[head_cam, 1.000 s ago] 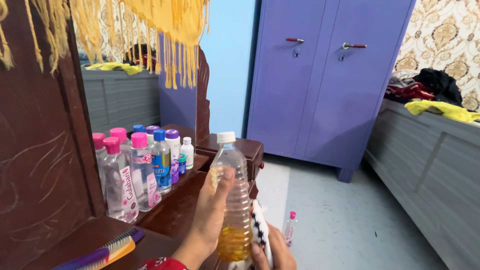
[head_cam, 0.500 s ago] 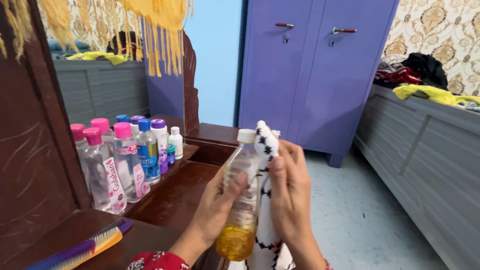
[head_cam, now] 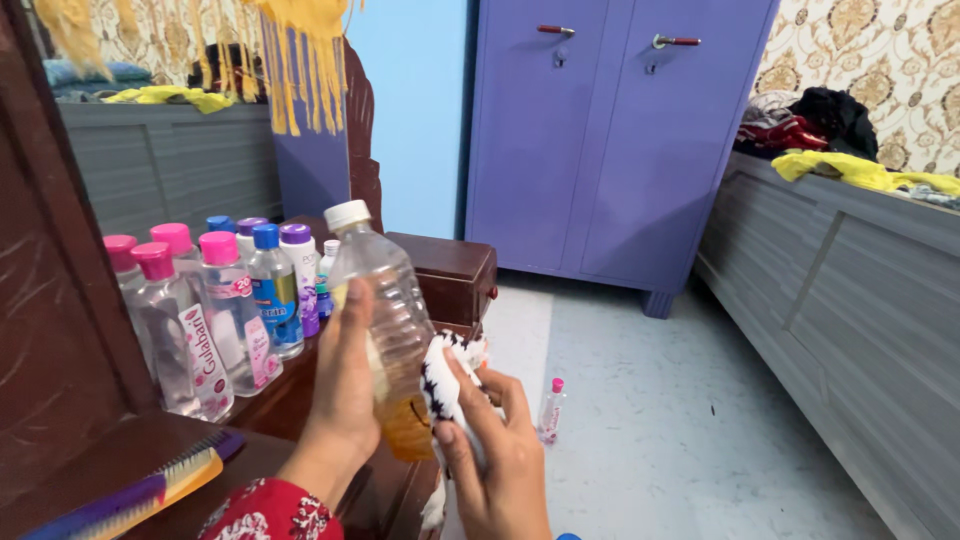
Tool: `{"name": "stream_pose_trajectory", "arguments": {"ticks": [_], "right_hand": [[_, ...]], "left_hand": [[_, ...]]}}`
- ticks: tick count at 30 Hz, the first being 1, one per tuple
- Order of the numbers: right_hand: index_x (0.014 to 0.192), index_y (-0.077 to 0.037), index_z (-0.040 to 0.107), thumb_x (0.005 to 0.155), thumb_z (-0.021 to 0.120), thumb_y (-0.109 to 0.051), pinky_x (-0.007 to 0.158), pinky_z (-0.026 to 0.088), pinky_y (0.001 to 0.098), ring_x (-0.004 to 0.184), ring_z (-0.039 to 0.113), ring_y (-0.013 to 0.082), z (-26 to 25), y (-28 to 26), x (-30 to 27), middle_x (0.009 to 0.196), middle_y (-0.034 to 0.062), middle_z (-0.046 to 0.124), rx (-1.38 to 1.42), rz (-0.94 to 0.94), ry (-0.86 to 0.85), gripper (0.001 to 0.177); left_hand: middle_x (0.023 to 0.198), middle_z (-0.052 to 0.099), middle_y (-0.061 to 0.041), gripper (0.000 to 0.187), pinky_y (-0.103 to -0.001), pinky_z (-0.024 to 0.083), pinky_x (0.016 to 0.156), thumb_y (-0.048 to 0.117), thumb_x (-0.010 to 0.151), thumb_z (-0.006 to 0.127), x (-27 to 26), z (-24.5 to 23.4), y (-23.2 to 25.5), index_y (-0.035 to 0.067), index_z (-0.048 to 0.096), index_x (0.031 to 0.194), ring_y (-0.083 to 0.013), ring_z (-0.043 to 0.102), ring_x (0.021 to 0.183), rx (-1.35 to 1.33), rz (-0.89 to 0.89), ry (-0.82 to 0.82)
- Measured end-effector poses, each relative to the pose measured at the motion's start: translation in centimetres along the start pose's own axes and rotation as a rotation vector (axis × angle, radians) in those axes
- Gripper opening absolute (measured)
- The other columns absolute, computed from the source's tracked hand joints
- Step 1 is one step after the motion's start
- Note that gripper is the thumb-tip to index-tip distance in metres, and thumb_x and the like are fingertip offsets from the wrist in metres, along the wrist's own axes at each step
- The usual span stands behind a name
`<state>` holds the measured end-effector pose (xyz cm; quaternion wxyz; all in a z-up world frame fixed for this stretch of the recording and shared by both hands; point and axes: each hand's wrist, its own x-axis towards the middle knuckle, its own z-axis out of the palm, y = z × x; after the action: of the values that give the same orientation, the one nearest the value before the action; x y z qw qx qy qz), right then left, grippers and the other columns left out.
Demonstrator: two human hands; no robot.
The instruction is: The person wipes several small bottles and a larger plastic bottle with a patterned cloth on a wooden dressing table. The person handles each bottle one at a time, wiping the exterior surfaces and then placing them back on the table.
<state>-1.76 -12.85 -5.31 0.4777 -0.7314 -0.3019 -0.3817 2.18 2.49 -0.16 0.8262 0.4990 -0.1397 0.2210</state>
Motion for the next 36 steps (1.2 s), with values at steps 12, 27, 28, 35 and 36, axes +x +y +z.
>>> {"name": "stream_pose_trajectory", "arguments": {"ticks": [12,27,28,35,36], "right_hand": [[0.125,-0.022,0.075,0.063,0.082,0.006,0.083,0.060,0.0363,0.100,0.069,0.0263,0.0,-1.2,-2.0,0.115,0.0126,0.064,-0.138,-0.168,0.163,0.069],[0.119,-0.017,0.077,0.066,0.086,0.003,0.077,0.061,0.0360,0.096,0.069,0.0262,-1.7,-1.3,-0.6,0.114,0.0120,0.065,-0.192,-0.189,0.216,0.058],[0.119,-0.016,0.077,0.066,0.086,0.003,0.077,0.061,0.0367,0.096,0.068,0.0262,-1.9,-1.1,-0.6,0.112,0.0117,0.065,-0.221,-0.176,0.227,0.057],[0.118,-0.022,0.079,0.067,0.088,-0.002,0.080,0.060,0.0361,0.094,0.068,0.0232,-0.9,-0.6,-2.6,0.112,0.0091,0.067,-0.201,-0.192,0.057,0.055],[0.118,-0.023,0.079,0.071,0.088,-0.003,0.081,0.059,0.0345,0.097,0.069,0.0230,-0.6,-0.3,-2.4,0.114,0.0091,0.067,-0.198,-0.161,0.068,0.052]], "left_hand": [[0.108,0.067,-0.013,0.079,-0.047,0.060,0.080,0.073,0.092,0.040,1.3,-0.9,-1.2,0.006,0.053,0.130,-0.0285,0.070,0.092,-0.242,-0.373,0.423],[0.117,0.066,-0.009,0.064,-0.049,0.056,0.091,0.063,0.096,0.039,1.9,-2.2,-3.1,0.013,0.056,0.131,-0.0271,0.068,0.105,-0.229,-0.339,0.377],[0.119,0.066,-0.009,0.064,-0.049,0.056,0.091,0.064,0.096,0.039,1.7,-1.9,-2.9,0.013,0.056,0.132,-0.0271,0.068,0.106,-0.227,-0.344,0.380],[0.121,0.066,-0.010,0.067,-0.049,0.056,0.091,0.064,0.096,0.036,1.3,-1.4,-1.3,0.013,0.055,0.135,-0.0275,0.067,0.107,-0.211,-0.341,0.378],[0.121,0.067,-0.009,0.066,-0.048,0.056,0.092,0.064,0.096,0.037,1.2,-1.5,-1.2,0.014,0.056,0.135,-0.0263,0.068,0.108,-0.184,-0.328,0.378]]}}
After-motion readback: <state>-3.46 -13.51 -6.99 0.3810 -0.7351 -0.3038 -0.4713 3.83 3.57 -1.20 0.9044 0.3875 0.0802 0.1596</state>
